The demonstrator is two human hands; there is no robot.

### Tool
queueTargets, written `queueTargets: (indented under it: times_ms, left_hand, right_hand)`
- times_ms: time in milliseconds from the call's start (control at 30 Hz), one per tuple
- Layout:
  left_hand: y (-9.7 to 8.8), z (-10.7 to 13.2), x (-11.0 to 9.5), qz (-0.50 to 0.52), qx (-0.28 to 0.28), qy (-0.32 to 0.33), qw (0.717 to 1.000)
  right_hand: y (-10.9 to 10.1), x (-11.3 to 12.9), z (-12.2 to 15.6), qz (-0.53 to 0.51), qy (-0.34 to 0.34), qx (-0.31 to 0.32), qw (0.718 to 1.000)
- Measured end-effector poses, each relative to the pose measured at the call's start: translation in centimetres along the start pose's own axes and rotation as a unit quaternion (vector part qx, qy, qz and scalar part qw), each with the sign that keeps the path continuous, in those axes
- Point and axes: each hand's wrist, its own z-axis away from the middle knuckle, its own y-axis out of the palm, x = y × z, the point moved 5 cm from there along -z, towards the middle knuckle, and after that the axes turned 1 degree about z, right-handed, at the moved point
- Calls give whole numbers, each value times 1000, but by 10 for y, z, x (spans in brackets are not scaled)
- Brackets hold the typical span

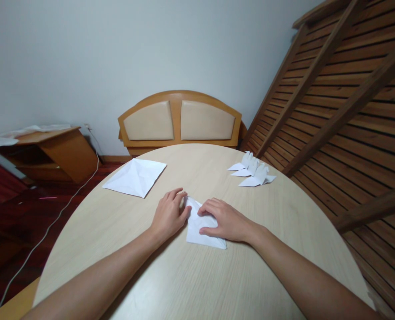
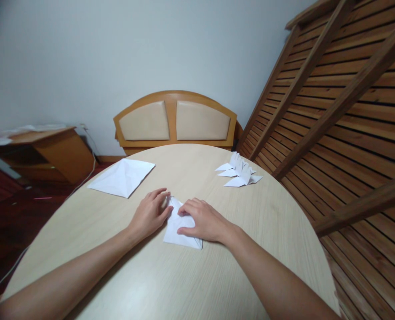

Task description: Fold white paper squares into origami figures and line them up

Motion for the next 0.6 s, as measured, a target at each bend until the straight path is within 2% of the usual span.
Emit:
queueTargets:
  times_ms: [133, 233, 367, 500, 600]
  left_hand:
    - [5, 2, 2, -74, 44, -13, 996]
    - [6, 3, 3, -113, 55, -32, 992]
    - [6, 4, 0, -107, 51, -13, 993]
    - [15, 6, -6, -83, 103, 33, 991]
    - [19, 7, -5, -88, 128, 29, 987]
  right_hand:
    - [-1, -5, 1, 23, -19, 9, 1000]
    - [-2, -9, 2, 38, -25, 14, 999]
    - [-1, -12, 3, 44, -29, 11, 999]
    - [0, -15, 4, 66, -29, 8, 997]
    - [-1, -16, 6, 92, -26, 19, 995]
